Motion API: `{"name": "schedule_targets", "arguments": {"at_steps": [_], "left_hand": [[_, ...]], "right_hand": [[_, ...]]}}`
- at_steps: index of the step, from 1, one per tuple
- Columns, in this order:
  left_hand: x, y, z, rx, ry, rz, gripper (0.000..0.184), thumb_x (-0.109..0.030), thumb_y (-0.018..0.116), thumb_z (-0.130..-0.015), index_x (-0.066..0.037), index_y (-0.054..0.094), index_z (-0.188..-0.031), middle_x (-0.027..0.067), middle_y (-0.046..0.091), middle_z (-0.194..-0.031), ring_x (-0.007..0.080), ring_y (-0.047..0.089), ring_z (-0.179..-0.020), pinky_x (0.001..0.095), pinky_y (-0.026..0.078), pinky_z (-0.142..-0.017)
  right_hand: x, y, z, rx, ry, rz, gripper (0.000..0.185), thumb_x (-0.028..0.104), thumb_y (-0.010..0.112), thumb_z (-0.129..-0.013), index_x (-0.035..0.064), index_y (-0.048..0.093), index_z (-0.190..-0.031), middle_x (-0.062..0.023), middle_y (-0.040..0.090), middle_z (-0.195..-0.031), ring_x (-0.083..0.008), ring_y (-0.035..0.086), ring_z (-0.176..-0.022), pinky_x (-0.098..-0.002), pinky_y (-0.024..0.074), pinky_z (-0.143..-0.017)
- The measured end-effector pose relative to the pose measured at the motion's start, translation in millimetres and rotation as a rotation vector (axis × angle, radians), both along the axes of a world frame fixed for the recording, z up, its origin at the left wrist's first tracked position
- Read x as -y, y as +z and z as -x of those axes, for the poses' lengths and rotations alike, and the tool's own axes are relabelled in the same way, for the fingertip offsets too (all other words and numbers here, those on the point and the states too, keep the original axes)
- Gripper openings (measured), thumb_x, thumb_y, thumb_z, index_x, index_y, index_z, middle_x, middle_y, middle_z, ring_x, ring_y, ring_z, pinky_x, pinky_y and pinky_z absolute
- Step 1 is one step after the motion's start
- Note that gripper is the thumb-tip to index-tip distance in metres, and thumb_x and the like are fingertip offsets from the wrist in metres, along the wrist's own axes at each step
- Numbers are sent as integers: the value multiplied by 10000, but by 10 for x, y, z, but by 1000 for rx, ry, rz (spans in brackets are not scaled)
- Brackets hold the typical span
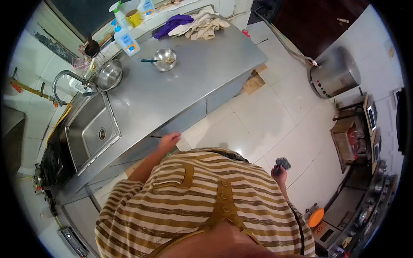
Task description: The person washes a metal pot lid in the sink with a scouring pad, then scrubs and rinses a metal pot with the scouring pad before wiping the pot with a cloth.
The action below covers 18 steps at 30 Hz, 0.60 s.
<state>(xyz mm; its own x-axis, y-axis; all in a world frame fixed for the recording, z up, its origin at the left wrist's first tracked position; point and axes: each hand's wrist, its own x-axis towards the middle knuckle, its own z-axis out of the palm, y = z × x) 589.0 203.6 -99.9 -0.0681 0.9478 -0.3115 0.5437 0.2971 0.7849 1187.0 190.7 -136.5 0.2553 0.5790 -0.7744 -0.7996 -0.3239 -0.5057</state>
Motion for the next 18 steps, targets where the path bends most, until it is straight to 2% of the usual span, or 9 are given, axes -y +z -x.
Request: {"name": "schedule_targets", "arguments": {"at_steps": [2,4,5,7,10,12,14,17,18], "left_hand": [[-419,338,-207,-130,-30,-28,322,-280,577,-846,-49,590,-1070,142,638,-955,212,613,-873,315,470,-775],[-784,340,-289,56,20,-108,302,-238,566,-866,-38,575,-1092,115,628,-994,163,589,-910,294,460,-809],[-978,365,-313,16,22,-133,313,-234,569,-863,-31,569,-1101,118,626,-991,169,589,-914,290,457,-818],[-1359,544,-366,-125,13,-171,331,-241,568,-859,-32,565,-1116,113,626,-991,181,589,-917,285,453,-827],[-2024,589,-235,-312,-17,-252,348,-287,557,-852,-59,579,-1114,116,625,-994,201,591,-918,295,452,-825],[-2429,947,-300,-371,51,-117,363,-314,554,-841,-79,583,-1116,136,619,-996,226,591,-923,315,449,-829],[-2979,602,-21,-533,28,-412,375,-312,562,-831,-81,577,-1127,152,613,-984,228,593,-889,321,461,-791],[-3807,561,113,-556,47,-363,416,-330,569,-823,-89,555,-1161,129,621,-976,225,591,-858,320,476,-742],[-4097,525,162,-425,97,-254,452,-343,574,-817,-95,529,-1192,112,615,-992,226,588,-844,322,481,-732]], "right_hand": [[220,-197,-319,-7,-15,-16,72,141,567,-793,131,550,-861,-15,607,-816,-191,596,-784,-343,454,-690],[362,-405,-549,12,-67,11,64,155,558,-802,120,547,-855,-19,603,-798,-187,597,-782,-333,466,-675],[364,-465,-612,3,-66,12,64,155,558,-802,120,547,-855,-19,603,-798,-187,597,-782,-333,466,-675],[389,-448,-623,46,-237,40,71,164,547,-812,107,544,-853,-27,597,-780,-180,601,-769,-328,484,-660],[323,-562,-711,0,-229,17,90,168,546,-819,91,548,-864,-46,617,-779,-182,608,-738,-331,499,-660],[272,-646,-827,-69,-194,-29,112,175,552,-819,79,557,-878,-65,635,-787,-203,614,-725,-332,501,-664],[229,-677,-900,-126,-198,-15,116,178,554,-817,79,564,-877,-64,634,-780,-206,613,-714,-328,500,-653],[112,-580,-900,-138,-261,36,128,186,557,-810,75,581,-869,-61,630,-754,-207,603,-665,-318,496,-603],[106,-539,-889,-113,-289,48,127,186,557,-809,76,581,-868,-61,629,-751,-206,601,-663,-318,496,-601]]}}
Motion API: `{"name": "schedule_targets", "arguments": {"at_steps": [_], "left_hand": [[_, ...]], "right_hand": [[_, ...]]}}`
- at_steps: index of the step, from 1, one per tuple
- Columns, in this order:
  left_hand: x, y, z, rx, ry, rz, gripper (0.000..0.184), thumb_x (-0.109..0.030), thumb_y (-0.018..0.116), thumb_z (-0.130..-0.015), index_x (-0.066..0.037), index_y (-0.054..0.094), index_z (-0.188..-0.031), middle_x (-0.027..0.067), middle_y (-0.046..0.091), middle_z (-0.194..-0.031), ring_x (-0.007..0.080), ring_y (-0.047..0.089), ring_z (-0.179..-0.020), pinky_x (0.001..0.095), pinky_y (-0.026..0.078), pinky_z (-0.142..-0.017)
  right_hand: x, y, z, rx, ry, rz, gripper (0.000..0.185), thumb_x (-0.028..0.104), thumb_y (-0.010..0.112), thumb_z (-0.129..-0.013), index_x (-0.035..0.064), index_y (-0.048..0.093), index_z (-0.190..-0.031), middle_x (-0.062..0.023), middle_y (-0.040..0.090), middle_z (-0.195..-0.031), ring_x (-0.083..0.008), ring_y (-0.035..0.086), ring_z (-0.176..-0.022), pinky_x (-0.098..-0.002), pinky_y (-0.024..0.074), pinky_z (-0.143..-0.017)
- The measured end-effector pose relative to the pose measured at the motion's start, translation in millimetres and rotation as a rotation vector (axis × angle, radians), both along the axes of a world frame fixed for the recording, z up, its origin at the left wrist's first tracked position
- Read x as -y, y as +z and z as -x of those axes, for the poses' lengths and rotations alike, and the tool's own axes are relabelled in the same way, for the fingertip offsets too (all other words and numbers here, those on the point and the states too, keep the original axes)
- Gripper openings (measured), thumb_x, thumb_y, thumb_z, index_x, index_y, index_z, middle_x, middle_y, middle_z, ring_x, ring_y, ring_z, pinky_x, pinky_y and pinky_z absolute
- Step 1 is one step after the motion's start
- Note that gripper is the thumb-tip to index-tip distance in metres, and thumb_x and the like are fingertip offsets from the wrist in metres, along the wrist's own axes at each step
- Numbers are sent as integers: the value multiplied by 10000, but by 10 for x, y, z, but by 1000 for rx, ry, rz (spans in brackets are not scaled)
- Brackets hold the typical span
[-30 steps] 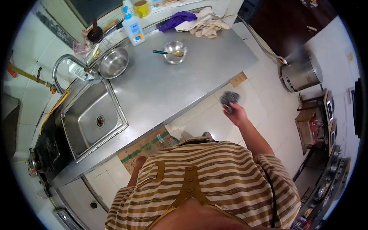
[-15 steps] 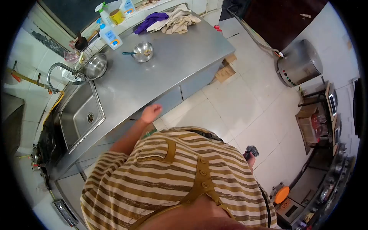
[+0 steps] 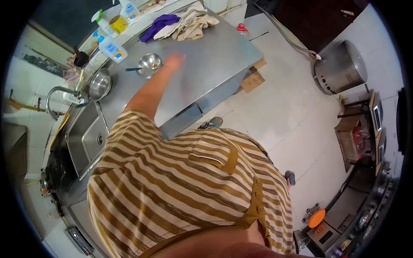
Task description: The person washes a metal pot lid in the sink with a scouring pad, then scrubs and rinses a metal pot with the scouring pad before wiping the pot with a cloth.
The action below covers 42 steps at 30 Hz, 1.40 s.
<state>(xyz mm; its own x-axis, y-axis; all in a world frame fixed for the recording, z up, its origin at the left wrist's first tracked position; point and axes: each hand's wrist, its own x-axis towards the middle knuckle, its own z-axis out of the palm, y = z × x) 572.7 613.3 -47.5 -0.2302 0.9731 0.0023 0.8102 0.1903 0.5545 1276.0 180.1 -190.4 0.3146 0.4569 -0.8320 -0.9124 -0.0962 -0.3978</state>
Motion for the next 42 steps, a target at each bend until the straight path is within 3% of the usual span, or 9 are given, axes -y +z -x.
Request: {"name": "schedule_targets", "arguments": {"at_steps": [4,9,16,20,22,24,31,37,42], "left_hand": [[-624,369,-230,504,180,260,566,-398,522,-847,-88,403,-1305,132,554,-1152,285,542,-1000,364,472,-814],[-1811,-365,187,803,-6,290,492,-273,490,-878,-103,370,-1324,98,391,-1307,249,446,-1110,398,485,-795],[-2056,-806,800,1068,310,227,268,-115,550,-787,-117,509,-1053,33,538,-674,171,517,-548,302,415,-428],[-2187,-620,743,14,97,46,149,-105,535,-755,-15,529,-873,125,581,-703,259,565,-557,384,428,-439],[-1975,-474,1040,113,-13,181,177,-116,532,-755,37,556,-839,196,607,-745,298,600,-581,402,454,-465],[-2343,-681,1450,-513,-220,275,192,-125,540,-751,61,553,-795,219,586,-713,286,589,-540,386,450,-442],[-2071,1048,635,234,297,321,218,-199,590,-750,11,537,-727,124,531,-628,254,506,-424,372,361,-331],[-2421,1870,815,822,84,-328,317,-279,529,-805,-23,635,-957,122,629,-865,230,596,-789,376,477,-710],[-1958,3040,-46,240,745,-809,308,-241,464,-852,-53,605,-1050,136,646,-893,351,619,-780,389,522,-648]], "right_hand": [[103,118,35,123,-147,69,122,184,557,-808,77,578,-862,-58,625,-741,-203,596,-652,-318,494,-591],[486,551,518,298,-318,-64,108,188,557,-804,87,567,-841,-45,606,-703,-192,588,-627,-311,492,-569],[475,1421,1158,343,-693,156,88,134,547,-811,132,544,-899,-19,606,-798,-157,597,-722,-324,466,-610],[348,1353,1257,300,-763,175,96,121,544,-814,132,533,-908,-15,602,-803,-155,596,-725,-331,465,-616],[633,1269,1566,308,-793,171,102,117,542,-813,133,528,-913,-14,601,-806,-154,597,-724,-331,464,-616],[656,1156,1637,296,-808,230,125,113,542,-807,134,522,-928,-15,601,-809,-158,602,-721,-334,462,-616],[945,775,1231,211,-945,436,86,137,552,-792,136,536,-877,-15,585,-763,-158,582,-676,-314,450,-558],[930,411,605,177,-984,419,98,140,558,-791,124,549,-887,-20,585,-745,-155,581,-672,-304,456,-528],[783,230,-80,177,-892,326,120,132,557,-801,115,546,-919,-32,596,-771,-157,599,-677,-304,469,-522]]}}
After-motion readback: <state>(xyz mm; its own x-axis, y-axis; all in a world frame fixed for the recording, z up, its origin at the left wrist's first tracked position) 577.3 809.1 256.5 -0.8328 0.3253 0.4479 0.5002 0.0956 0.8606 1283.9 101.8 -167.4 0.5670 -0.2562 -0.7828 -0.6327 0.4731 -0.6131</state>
